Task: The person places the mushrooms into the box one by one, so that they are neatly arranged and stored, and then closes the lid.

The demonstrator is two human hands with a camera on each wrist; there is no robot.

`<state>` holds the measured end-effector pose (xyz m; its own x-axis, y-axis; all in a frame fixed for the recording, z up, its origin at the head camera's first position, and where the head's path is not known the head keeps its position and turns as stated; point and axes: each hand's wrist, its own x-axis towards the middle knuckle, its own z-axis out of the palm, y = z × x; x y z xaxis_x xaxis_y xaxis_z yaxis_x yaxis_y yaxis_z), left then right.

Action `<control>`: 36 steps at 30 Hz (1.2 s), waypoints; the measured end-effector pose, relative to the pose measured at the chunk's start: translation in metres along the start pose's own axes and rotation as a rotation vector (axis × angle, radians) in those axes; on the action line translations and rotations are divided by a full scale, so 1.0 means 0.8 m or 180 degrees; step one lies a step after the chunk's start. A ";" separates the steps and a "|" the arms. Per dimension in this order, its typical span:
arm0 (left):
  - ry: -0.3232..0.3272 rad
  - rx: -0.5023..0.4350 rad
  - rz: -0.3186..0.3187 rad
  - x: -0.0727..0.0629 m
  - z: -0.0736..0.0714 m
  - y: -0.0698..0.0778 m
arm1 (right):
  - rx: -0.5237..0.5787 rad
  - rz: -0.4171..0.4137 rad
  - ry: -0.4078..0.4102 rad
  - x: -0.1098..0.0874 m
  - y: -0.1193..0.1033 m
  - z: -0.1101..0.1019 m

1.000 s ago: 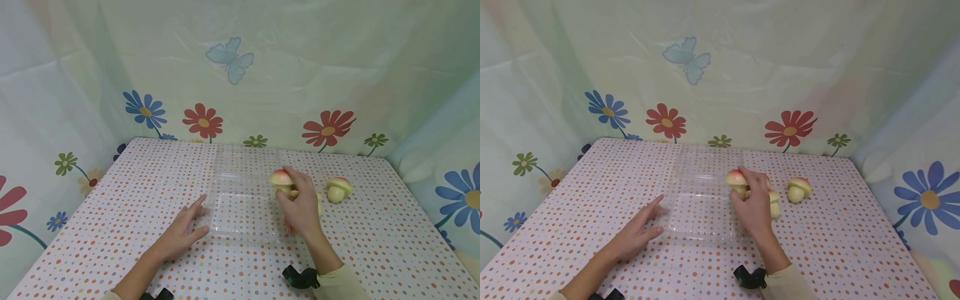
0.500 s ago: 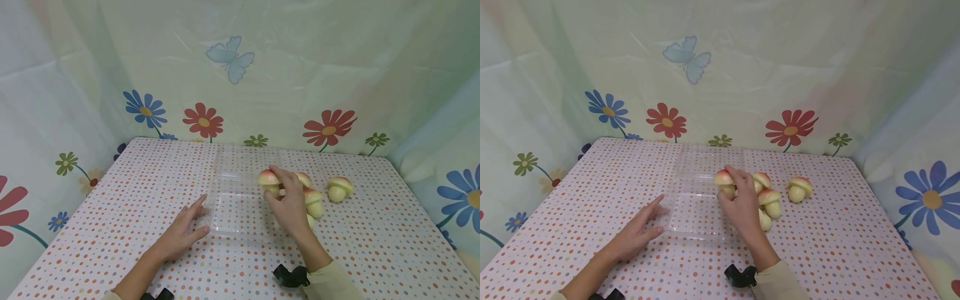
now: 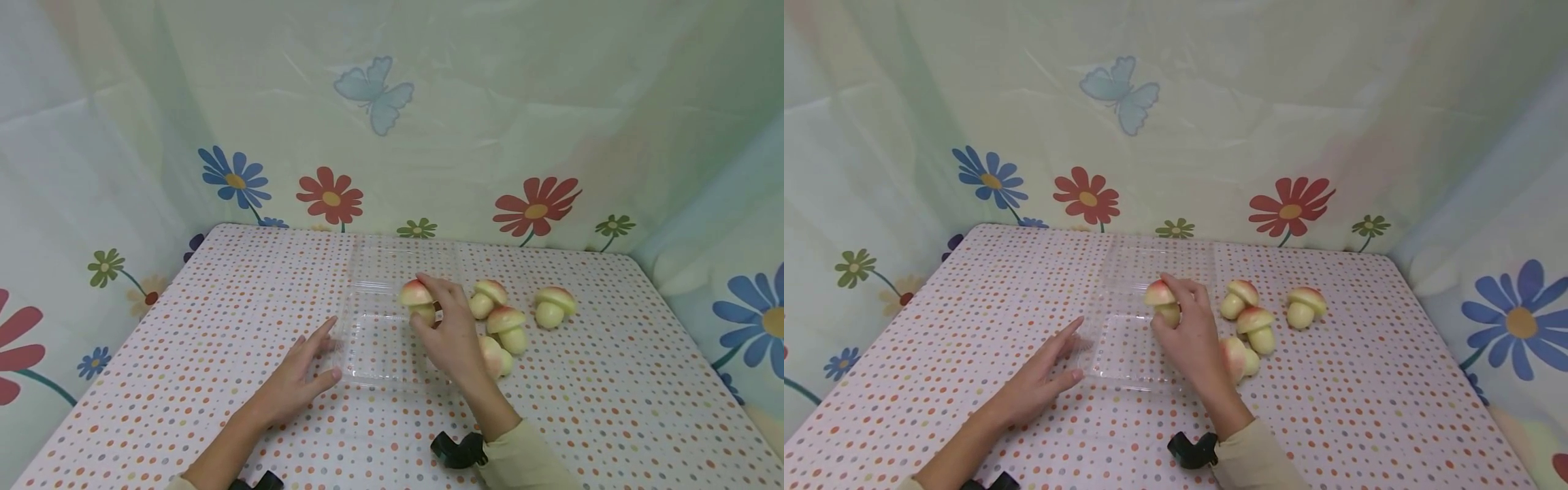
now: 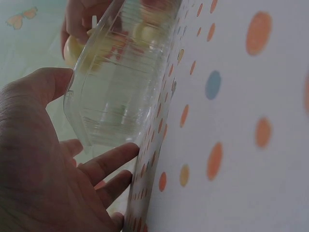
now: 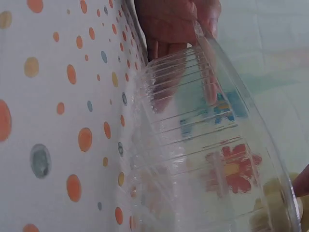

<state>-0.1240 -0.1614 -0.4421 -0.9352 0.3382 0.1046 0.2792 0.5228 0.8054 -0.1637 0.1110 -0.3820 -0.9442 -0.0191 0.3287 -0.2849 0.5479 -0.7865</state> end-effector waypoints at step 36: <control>0.0024 0.0079 0.0049 0.001 0.000 0.000 | -0.0226 0.0023 -0.0481 0.009 -0.015 0.055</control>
<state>-0.1245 -0.1615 -0.4418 -0.9324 0.3405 0.1214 0.2988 0.5369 0.7889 -0.1745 0.0675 -0.3928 -0.9618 -0.1376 0.2368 -0.2708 0.6062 -0.7478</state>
